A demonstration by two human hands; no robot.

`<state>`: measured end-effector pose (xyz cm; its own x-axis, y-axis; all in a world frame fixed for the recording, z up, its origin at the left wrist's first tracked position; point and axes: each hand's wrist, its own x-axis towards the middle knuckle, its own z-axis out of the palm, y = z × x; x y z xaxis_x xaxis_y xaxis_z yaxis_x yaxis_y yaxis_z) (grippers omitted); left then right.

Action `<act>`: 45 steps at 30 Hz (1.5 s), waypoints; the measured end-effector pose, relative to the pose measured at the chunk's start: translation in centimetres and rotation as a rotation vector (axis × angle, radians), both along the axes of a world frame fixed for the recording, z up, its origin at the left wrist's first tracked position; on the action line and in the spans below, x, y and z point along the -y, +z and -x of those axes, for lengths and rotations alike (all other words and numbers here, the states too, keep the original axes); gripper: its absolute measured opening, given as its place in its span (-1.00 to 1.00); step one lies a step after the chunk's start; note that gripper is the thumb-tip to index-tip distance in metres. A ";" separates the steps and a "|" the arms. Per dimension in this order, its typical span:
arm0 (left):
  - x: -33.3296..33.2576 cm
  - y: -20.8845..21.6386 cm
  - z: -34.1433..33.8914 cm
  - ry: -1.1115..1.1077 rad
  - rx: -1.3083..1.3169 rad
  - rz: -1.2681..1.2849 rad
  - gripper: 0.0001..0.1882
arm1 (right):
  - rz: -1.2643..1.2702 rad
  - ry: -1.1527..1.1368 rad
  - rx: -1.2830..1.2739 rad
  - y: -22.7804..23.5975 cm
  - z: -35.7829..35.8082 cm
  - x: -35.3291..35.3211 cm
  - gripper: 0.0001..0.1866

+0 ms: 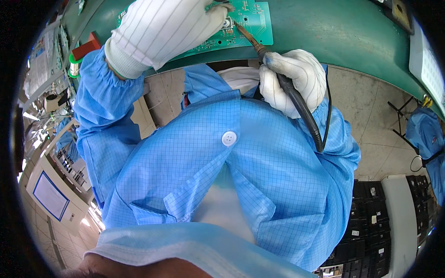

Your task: Soldering components onto printed circuit boards at a manual assembly station.

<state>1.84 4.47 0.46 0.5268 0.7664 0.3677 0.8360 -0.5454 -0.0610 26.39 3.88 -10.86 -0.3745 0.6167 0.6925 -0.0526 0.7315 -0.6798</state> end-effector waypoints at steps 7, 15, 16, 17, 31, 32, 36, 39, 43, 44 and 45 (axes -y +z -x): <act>1.1 -0.9 1.3 0.299 0.156 0.407 -0.68 | -0.003 0.033 0.017 0.0 -0.2 -0.1 -0.52; 0.7 -2.5 1.7 0.450 0.145 0.601 -0.34 | -0.009 -0.003 0.036 -0.4 0.0 0.0 -0.55; 0.6 -2.6 1.8 0.448 0.133 0.627 -0.33 | -0.010 -0.015 0.043 -0.4 0.1 0.1 -0.55; 0.6 -2.7 1.9 0.447 0.122 0.653 -0.32 | -0.027 -0.036 0.039 -0.4 0.0 0.1 -0.56; 2.8 -3.7 2.0 0.166 0.023 -0.024 -0.81 | -0.254 -0.147 0.173 4.0 0.4 0.8 -0.66; 2.6 -3.5 2.1 0.179 0.083 -0.015 -0.83 | -0.258 -0.168 0.207 4.5 0.7 1.1 -0.68; 3.7 -3.0 1.9 0.339 0.352 0.163 -0.88 | -0.315 -0.178 0.272 5.7 2.4 1.2 -0.74; 4.6 -3.0 1.3 0.472 0.355 0.288 -0.89 | -0.397 -0.170 0.294 6.0 3.6 1.0 -0.73; 3.9 -3.8 1.2 0.438 0.301 0.186 -0.85 | -0.486 -0.173 0.377 5.3 4.2 0.1 -0.70; 3.7 -3.9 1.2 0.417 0.310 0.154 -0.84 | -0.508 -0.155 0.386 5.0 4.2 0.0 -0.70; 3.7 -4.1 1.2 0.414 0.312 0.146 -0.84 | -0.531 -0.148 0.398 4.8 4.2 -0.1 -0.68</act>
